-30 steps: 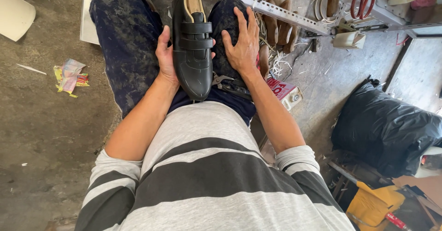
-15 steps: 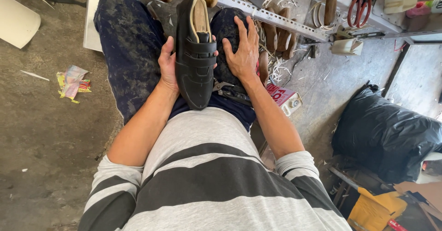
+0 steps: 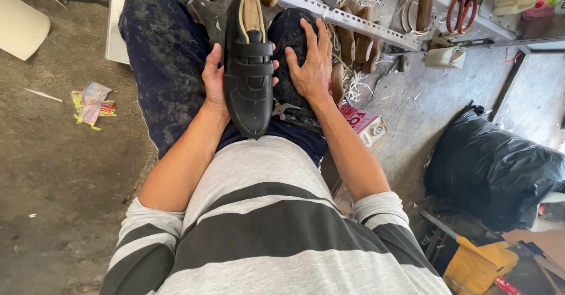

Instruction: The person is shaping a leather shoe upper by stretching it over a last with pliers and securing it with a hammer.

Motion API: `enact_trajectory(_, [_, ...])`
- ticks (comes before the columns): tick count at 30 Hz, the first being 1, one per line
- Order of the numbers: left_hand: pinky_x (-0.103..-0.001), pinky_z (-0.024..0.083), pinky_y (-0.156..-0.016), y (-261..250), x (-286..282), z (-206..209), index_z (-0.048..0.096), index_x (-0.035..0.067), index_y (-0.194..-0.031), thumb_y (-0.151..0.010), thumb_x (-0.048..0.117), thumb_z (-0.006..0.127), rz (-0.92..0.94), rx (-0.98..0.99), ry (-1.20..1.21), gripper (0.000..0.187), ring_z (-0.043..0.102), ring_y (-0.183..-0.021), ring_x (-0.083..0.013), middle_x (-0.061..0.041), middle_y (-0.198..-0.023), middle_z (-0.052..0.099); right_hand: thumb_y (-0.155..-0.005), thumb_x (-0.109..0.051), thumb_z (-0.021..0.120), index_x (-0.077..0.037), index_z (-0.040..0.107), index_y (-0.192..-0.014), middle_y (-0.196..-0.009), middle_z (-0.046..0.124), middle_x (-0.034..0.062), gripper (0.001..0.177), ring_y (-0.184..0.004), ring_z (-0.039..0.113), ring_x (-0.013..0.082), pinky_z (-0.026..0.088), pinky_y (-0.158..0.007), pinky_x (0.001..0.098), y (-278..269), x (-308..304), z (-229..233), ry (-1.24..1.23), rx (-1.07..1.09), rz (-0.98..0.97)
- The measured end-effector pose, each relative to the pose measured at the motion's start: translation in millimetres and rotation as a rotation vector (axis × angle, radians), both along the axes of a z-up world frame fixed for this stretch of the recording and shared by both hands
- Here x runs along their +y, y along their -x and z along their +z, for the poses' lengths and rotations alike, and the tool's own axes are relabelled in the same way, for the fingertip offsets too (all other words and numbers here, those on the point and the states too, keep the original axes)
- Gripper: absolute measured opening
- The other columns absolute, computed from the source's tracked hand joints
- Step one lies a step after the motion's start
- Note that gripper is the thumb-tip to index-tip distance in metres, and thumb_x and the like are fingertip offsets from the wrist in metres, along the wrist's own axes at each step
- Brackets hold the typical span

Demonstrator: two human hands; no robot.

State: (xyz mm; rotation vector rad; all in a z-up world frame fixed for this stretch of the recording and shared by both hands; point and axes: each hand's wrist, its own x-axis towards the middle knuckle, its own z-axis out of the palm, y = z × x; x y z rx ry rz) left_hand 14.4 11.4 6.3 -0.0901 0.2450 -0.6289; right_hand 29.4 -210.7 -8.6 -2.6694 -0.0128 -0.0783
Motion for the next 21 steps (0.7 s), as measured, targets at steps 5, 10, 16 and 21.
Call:
enact_trajectory(5, [-0.059, 0.054, -0.104, -1, 1, -8, 0.051, -0.002, -0.151, -0.093, 0.058, 0.058, 0.033, 0.070, 0.094, 0.083, 0.063, -0.127, -0.0385, -0.020, -0.148, 0.059, -0.103, -0.038, 0.063, -0.028, 0.042, -0.156, -0.165, 0.032, 0.0114, 0.058, -0.150, 0.040, 0.0385, 0.048, -0.112, 0.0556, -1, 2, 4, -0.009, 0.043, -0.028])
enact_trajectory(10, [-0.059, 0.055, -0.104, -2, 2, -10, 0.053, -0.002, -0.148, -0.093, 0.057, 0.059, 0.060, 0.086, 0.061, 0.081, 0.065, -0.126, -0.0380, -0.021, -0.145, 0.061, -0.104, -0.038, 0.064, -0.028, 0.043, -0.156, -0.165, 0.032, 0.0112, 0.057, -0.150, 0.041, 0.0380, 0.046, -0.115, 0.0554, -1, 1, 3, -0.009, 0.036, -0.020])
enact_trajectory(16, [-0.059, 0.054, -0.105, -4, 0, -18, 0.054, -0.001, -0.147, -0.092, 0.057, 0.059, 0.057, 0.109, 0.033, 0.081, 0.064, -0.125, -0.0382, -0.020, -0.143, 0.062, -0.103, -0.039, 0.064, -0.029, 0.042, -0.156, -0.165, 0.032, 0.0100, 0.058, -0.151, 0.041, 0.0370, 0.044, -0.117, 0.0551, -1, 1, 3, -0.006, 0.042, -0.025])
enact_trajectory(21, [-0.059, 0.053, -0.105, -3, -2, -21, 0.055, -0.001, -0.146, -0.091, 0.055, 0.061, 0.039, 0.131, 0.058, 0.078, 0.064, -0.126, -0.0388, -0.021, -0.141, 0.063, -0.103, -0.040, 0.064, -0.028, 0.043, -0.155, -0.164, 0.034, 0.0098, 0.057, -0.150, 0.041, 0.0359, 0.046, -0.116, 0.0543, -1, 0, -1, 0.001, 0.020, -0.023])
